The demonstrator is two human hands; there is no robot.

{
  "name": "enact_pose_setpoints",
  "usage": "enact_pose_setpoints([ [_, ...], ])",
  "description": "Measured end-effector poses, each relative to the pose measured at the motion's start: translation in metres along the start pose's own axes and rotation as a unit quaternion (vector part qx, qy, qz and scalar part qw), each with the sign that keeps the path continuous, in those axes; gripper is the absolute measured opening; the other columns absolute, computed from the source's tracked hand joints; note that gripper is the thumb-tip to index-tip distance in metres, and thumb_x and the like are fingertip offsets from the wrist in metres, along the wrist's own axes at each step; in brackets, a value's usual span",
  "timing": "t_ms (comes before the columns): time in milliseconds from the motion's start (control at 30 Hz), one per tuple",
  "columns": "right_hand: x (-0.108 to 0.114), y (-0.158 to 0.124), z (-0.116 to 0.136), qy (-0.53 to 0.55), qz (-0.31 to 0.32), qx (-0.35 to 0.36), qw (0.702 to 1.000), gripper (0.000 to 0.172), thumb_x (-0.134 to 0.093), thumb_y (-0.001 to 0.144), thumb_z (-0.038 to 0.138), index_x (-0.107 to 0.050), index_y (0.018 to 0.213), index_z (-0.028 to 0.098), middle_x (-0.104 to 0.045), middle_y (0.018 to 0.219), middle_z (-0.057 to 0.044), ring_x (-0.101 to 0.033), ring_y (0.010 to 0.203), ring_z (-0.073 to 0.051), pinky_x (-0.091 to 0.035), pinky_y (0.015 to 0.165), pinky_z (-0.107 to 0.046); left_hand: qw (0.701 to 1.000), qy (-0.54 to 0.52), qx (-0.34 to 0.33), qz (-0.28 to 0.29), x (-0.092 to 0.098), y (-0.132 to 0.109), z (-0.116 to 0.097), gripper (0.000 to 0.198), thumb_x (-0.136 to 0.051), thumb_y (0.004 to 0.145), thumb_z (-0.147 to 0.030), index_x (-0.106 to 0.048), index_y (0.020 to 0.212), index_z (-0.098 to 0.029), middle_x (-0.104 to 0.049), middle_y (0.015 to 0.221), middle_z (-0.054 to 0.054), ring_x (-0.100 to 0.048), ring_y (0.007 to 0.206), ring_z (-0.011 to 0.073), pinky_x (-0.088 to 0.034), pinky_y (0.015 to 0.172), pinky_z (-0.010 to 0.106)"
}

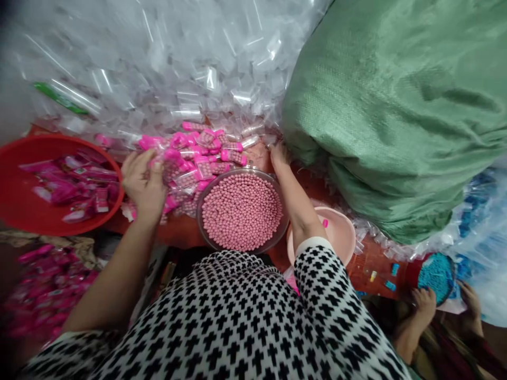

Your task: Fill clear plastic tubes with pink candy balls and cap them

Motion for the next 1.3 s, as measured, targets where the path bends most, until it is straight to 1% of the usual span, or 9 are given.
enact_pose_setpoints([
  [200, 0.001, -0.005, -0.024, 0.035, 0.006, 0.009, 0.999, 0.053, -0.059, 0.085, 0.029, -0.047, 0.133, 0.011, -0.063, 0.118, -0.017, -0.06, 0.106, -0.03, -0.044, 0.096, -0.048, 0.997, -0.017, -0.04, 0.06, -0.004, -0.025, -0.023, 0.038, -0.053, 0.095, -0.035, -0.059, 0.13, -0.021, -0.058, 0.136, 0.006, -0.038, 0.139, 0.0252, -0.026, 0.118, 0.05],
  [333, 0.037, -0.071, -0.035, 0.085, -0.026, 0.197, 0.976, 0.038, -0.053, 0.089, 0.031, -0.058, 0.124, 0.018, -0.066, 0.111, -0.008, -0.059, 0.1, -0.022, -0.045, 0.095, -0.039, 0.987, -0.086, -0.036, 0.129, -0.021, -0.059, -0.047, 0.037, -0.054, 0.093, -0.04, -0.063, 0.122, -0.019, -0.065, 0.123, 0.008, -0.05, 0.129, 0.0246, -0.035, 0.115, 0.046],
  [400, 0.037, -0.117, -0.034, 0.042, 0.021, 0.304, 0.952, 0.029, -0.053, 0.09, 0.031, -0.065, 0.114, 0.02, -0.067, 0.111, -0.008, -0.056, 0.104, -0.024, -0.044, 0.094, -0.037, 0.981, -0.096, -0.027, 0.167, -0.03, -0.077, -0.054, 0.037, -0.052, 0.093, -0.043, -0.065, 0.118, -0.019, -0.067, 0.119, 0.008, -0.055, 0.123, 0.0237, -0.039, 0.111, 0.044],
  [567, -0.025, -0.194, -0.025, -0.122, 0.183, 0.36, 0.906, 0.025, -0.045, 0.09, 0.012, -0.069, 0.084, 0.012, -0.067, 0.094, -0.019, -0.053, 0.104, -0.028, -0.044, 0.083, -0.035, 0.968, -0.099, -0.039, 0.226, -0.033, -0.111, -0.068, 0.036, -0.047, 0.095, -0.041, -0.067, 0.115, -0.018, -0.07, 0.116, 0.009, -0.061, 0.114, 0.0212, -0.044, 0.106, 0.038],
  [800, -0.084, -0.222, -0.013, 0.101, 0.264, 0.298, 0.912, 0.014, -0.054, 0.079, 0.011, -0.065, 0.088, 0.013, -0.067, 0.088, -0.005, -0.059, 0.084, -0.017, -0.044, 0.077, -0.026, 0.969, -0.055, -0.009, 0.239, -0.016, -0.139, -0.05, 0.034, -0.049, 0.094, -0.032, -0.066, 0.118, -0.016, -0.07, 0.116, 0.01, -0.065, 0.107, 0.0198, -0.049, 0.099, 0.035],
  [867, -0.079, -0.226, -0.018, 0.228, 0.256, 0.264, 0.902, 0.018, -0.061, 0.077, 0.022, -0.064, 0.093, 0.015, -0.066, 0.09, -0.002, -0.06, 0.084, -0.016, -0.047, 0.078, -0.026, 0.964, -0.062, 0.013, 0.259, -0.023, -0.147, -0.043, 0.034, -0.053, 0.091, -0.029, -0.066, 0.119, -0.015, -0.069, 0.117, 0.01, -0.065, 0.107, 0.0205, -0.05, 0.098, 0.035],
  [1033, -0.058, -0.242, -0.03, 0.487, 0.267, 0.184, 0.811, 0.041, -0.079, 0.06, 0.043, -0.062, 0.088, 0.018, -0.064, 0.083, 0.001, -0.061, 0.081, -0.017, -0.052, 0.081, -0.032, 0.934, -0.123, 0.062, 0.331, -0.056, -0.164, -0.052, 0.036, -0.06, 0.087, -0.026, -0.065, 0.121, -0.017, -0.068, 0.121, 0.008, -0.065, 0.109, 0.0206, -0.049, 0.099, 0.034],
  [1167, -0.031, -0.254, -0.039, 0.476, 0.21, 0.205, 0.829, 0.053, -0.081, 0.061, 0.047, -0.06, 0.1, 0.018, -0.065, 0.091, -0.001, -0.062, 0.086, -0.017, -0.053, 0.08, -0.032, 0.921, -0.15, 0.095, 0.346, -0.067, -0.166, -0.067, 0.029, -0.06, 0.086, -0.027, -0.07, 0.111, -0.015, -0.073, 0.111, 0.007, -0.068, 0.1, 0.0208, -0.051, 0.095, 0.034],
  [1300, 0.004, -0.264, -0.046, 0.399, 0.141, 0.312, 0.851, 0.047, -0.068, 0.081, 0.04, -0.056, 0.122, 0.019, -0.065, 0.11, -0.007, -0.062, 0.098, -0.018, -0.05, 0.088, -0.033, 0.905, -0.172, 0.091, 0.379, -0.071, -0.166, -0.074, 0.033, -0.061, 0.084, -0.031, -0.07, 0.111, -0.015, -0.072, 0.113, 0.008, -0.067, 0.104, 0.0228, -0.05, 0.097, 0.037],
])
Point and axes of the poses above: each hand's wrist, its own y-axis towards the middle knuckle, its own x-axis out of the back of the hand, z = x × y, the point moved 6 cm from there along y, towards the middle knuckle
